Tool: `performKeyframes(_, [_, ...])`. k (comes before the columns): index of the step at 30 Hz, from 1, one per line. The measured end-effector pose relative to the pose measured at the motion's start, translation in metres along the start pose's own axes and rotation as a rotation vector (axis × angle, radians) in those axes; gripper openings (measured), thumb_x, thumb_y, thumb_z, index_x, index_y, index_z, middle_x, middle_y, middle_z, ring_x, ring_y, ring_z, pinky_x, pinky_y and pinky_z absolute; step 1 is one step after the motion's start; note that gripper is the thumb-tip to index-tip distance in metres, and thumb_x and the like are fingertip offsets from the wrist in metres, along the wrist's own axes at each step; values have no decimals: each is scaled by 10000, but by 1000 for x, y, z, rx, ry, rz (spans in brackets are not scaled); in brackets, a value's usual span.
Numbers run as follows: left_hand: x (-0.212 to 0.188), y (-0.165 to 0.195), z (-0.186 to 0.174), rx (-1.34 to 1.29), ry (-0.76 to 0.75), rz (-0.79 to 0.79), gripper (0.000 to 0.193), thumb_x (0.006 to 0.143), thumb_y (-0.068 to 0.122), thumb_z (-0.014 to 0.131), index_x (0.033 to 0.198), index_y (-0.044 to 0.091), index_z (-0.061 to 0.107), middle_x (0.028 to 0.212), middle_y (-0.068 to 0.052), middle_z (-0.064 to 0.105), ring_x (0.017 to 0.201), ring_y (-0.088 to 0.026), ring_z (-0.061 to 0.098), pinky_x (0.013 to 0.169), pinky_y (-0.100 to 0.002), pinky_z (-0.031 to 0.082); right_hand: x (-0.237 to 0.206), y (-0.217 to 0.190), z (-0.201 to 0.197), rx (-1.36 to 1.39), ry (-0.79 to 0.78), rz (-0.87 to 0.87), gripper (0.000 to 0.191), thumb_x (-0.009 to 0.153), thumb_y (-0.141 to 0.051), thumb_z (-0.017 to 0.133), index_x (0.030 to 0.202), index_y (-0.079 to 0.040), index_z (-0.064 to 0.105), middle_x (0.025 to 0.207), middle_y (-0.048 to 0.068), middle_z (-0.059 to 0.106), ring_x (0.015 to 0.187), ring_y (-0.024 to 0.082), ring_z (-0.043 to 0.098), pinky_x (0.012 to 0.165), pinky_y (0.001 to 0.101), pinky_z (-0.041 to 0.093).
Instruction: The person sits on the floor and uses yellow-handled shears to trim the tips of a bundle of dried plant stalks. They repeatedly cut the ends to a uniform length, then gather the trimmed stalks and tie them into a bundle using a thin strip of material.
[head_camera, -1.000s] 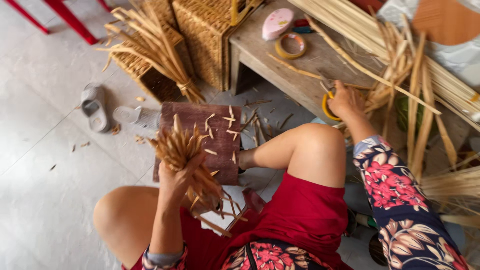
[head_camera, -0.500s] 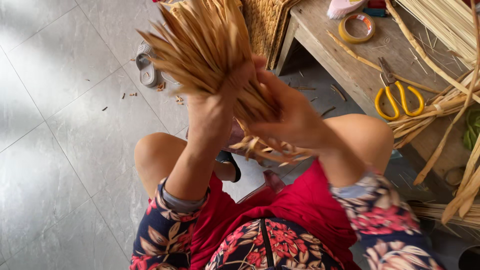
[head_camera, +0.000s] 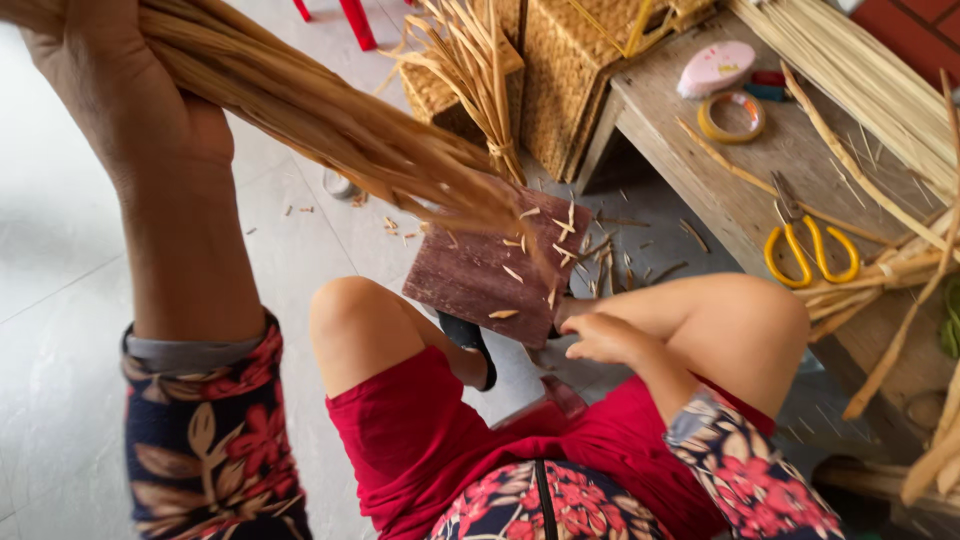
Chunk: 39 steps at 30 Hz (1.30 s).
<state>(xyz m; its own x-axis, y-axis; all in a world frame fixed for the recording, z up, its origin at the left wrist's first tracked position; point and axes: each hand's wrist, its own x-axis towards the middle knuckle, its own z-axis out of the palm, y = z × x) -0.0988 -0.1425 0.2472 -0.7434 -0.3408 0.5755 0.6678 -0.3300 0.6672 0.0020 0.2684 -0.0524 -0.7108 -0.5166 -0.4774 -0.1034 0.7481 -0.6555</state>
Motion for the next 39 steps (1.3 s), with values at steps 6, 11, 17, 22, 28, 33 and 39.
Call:
performKeyframes(6, [-37,9,78,135,-350,-83,226,939,-48,528,994,62,717,963,-94,762,838,-181,731,783,-319,630,-52,-119,-116,286,725,-718,943,882,-365,827,1633,7,395,1375,107,597,1321,185,539,1187,318,404])
performKeyframes(11, [-79,-8,155,-79,-474,-205,105,1085,91,697,1179,45,698,1047,-111,755,910,-185,745,831,-328,642,-43,-235,-155,552,462,-944,769,864,-233,902,1446,34,476,1256,118,653,1168,185,643,993,334,555])
performKeyframes(17, [-57,-25,123,-161,-317,-378,132,1048,97,715,1148,15,693,1034,-136,761,888,-233,770,802,-377,668,-42,-246,-118,776,189,-496,320,831,-29,772,1117,28,641,769,79,713,636,147,714,603,309,627])
performKeyframes(22, [-50,-56,85,-98,-125,-482,140,980,117,735,1083,29,696,965,-114,759,815,-222,769,710,-363,661,-32,-192,-65,857,69,-400,379,852,-49,719,1215,-12,613,696,35,657,567,116,660,535,279,584])
performKeyframes(28, [-10,-46,42,-64,-68,-440,75,977,40,750,978,-1,687,899,-134,746,795,-243,752,709,-380,641,-31,-93,16,877,-89,-173,306,870,-66,698,1169,-28,644,646,29,611,509,110,608,486,283,527])
performKeyframes(33, [-6,13,43,-3,-91,-245,78,1026,-10,738,1073,-7,677,989,-110,702,849,-233,707,847,-385,625,-50,-45,8,-84,-63,-141,391,777,-169,828,1123,-80,668,851,19,664,788,139,653,681,323,516])
performKeyframes(39, [-113,14,118,432,-517,-314,191,1012,6,690,1185,3,608,1046,-71,695,946,-164,694,843,-314,589,-102,-99,-75,785,568,-587,848,825,-371,841,1499,-81,415,1404,-4,613,1272,101,551,819,280,553])
